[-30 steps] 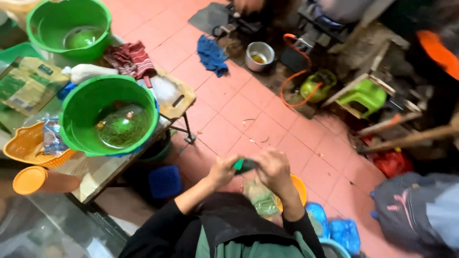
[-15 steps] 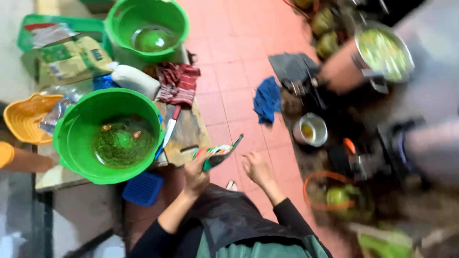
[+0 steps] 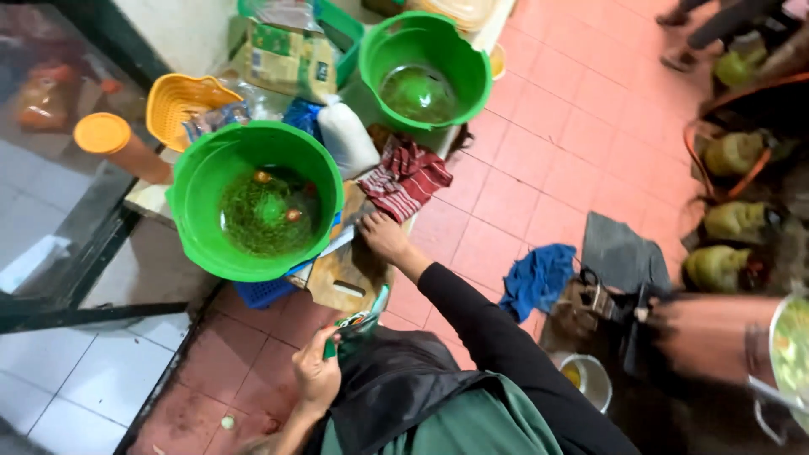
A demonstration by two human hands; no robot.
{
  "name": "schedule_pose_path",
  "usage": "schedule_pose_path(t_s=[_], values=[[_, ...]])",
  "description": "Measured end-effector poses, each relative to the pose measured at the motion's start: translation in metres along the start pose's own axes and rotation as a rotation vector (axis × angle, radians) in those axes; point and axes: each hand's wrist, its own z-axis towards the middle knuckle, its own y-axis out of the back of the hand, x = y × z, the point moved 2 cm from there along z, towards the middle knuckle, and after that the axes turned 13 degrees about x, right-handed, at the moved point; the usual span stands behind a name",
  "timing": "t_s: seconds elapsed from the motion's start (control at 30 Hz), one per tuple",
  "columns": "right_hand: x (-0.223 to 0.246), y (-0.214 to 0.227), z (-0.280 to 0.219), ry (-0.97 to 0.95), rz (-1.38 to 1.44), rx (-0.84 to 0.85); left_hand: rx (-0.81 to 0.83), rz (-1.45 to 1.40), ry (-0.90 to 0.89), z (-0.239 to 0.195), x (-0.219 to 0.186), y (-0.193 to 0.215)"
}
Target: Stirring food in various pots and pans on a stove and preparing seasoning packets.
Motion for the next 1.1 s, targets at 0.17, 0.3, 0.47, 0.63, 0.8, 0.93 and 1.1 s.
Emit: schedule_pose_path(t_s=[0.17,0.3,0.47,0.63,0.8,0.93,1.1], values=[[0.015,0.02,-0.02,0.273,-0.007,-0.083,-0.144,0.132,0.132,0.009,-0.024,-0.005],[-0.003,0.05,-0.076,0.22,0.359,0.118,-0.278,0.199,0.13,0.033,-0.048,-0.019],[-0.084,0.065,-0.149,-0.077,0.66,0.338,-0.631,0.216,0.104,0.065,0.006,-0.085],[-0.156,0.1,-0.165,-0.183,0.698,-0.113,-0.769,0.042,0.026,0.14,-0.014,-0.111],[-0.151,0.131,-0.145,-0.044,0.893,-0.154,-0.759,0.008,-0.05,0.167,-0.033,-0.128],[-0.123,0.179,-0.135,0.125,0.93,-0.023,-0.81,0.43,-0.031,0.153,-0.078,-0.104],[-0.111,0.193,-0.133,0.383,0.688,-0.006,-0.816,0.639,0.005,0.137,-0.095,-0.101]])
